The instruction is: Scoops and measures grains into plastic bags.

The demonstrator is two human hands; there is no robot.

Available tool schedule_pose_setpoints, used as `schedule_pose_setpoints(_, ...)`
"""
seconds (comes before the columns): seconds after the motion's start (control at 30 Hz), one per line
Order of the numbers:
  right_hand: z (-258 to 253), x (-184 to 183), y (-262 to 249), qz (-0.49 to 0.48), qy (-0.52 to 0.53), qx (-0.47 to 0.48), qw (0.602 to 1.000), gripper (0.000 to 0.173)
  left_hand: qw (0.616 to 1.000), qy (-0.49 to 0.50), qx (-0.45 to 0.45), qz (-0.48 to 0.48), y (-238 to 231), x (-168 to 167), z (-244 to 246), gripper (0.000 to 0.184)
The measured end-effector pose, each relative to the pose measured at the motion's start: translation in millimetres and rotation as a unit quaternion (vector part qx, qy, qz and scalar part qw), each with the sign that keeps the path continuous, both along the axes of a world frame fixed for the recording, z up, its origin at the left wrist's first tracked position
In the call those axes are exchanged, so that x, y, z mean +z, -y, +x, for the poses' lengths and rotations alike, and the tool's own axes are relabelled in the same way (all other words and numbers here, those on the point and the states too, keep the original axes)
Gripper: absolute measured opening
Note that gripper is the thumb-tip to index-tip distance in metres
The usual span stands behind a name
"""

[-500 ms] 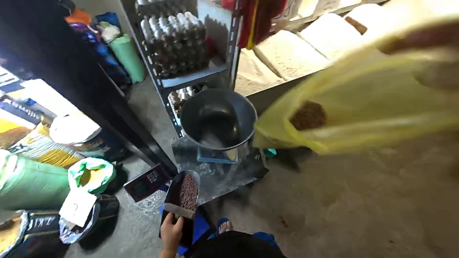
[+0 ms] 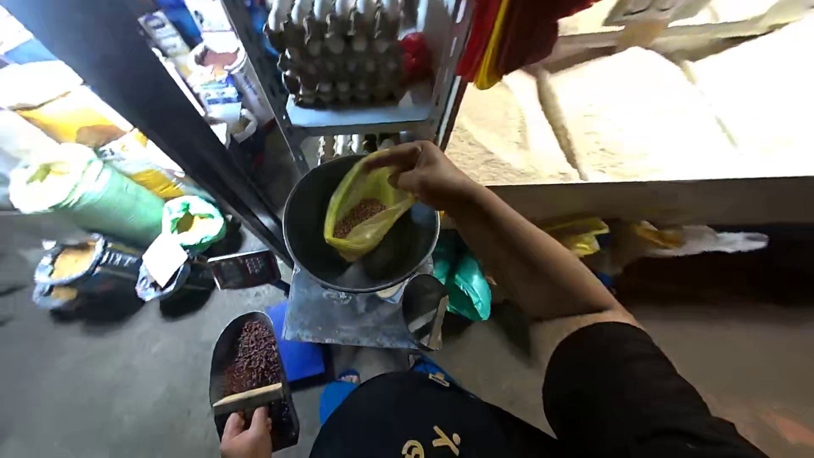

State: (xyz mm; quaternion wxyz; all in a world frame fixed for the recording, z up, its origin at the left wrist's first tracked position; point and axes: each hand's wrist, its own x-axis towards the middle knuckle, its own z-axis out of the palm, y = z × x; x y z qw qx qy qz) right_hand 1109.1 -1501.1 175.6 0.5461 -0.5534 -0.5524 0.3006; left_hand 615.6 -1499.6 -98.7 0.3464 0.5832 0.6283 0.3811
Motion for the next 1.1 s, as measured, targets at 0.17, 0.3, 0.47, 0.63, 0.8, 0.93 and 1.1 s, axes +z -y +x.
schedule_pose_setpoints(0.17, 69, -53, 38, 0.052, -0.129, 0.029, 0.990, 0.034, 0.991, 0.063, 0.114, -0.032, 95, 28, 44, 0.004)
schedule_pose_setpoints(0.3, 92, -69, 69, 0.059, -0.122, 0.048, 0.990, 0.038, 0.986, 0.098, 0.132, -0.022, 149, 37, 67, 0.003)
schedule_pose_setpoints(0.47, 81, -72, 100, 0.005, 0.020, 0.028, 0.999, 0.042, 0.990, 0.098, 0.083, -0.051, 185, 60, 81, 0.005)
schedule_pose_setpoints(0.63, 71, -57, 114, -0.036, 0.263, -0.003, 0.964, 0.048, 0.996, 0.090, 0.001, -0.021, 194, 82, 89, 0.006)
schedule_pose_setpoints(0.8, 74, -26, 113, -0.049, 0.397, 0.034, 0.916, 0.043, 0.996, 0.073, -0.043, 0.008, 207, 136, 114, 0.012)
schedule_pose_setpoints(0.93, 82, 0, 89, -0.058, 0.433, 0.132, 0.890, 0.030, 0.995, 0.046, -0.064, 0.057, 216, 189, 144, 0.017)
schedule_pose_setpoints(1.1, 77, 24, 53, -0.105, 0.528, 0.255, 0.804, 0.035, 0.990, -0.039, -0.071, 0.114, 223, 247, 202, 0.024)
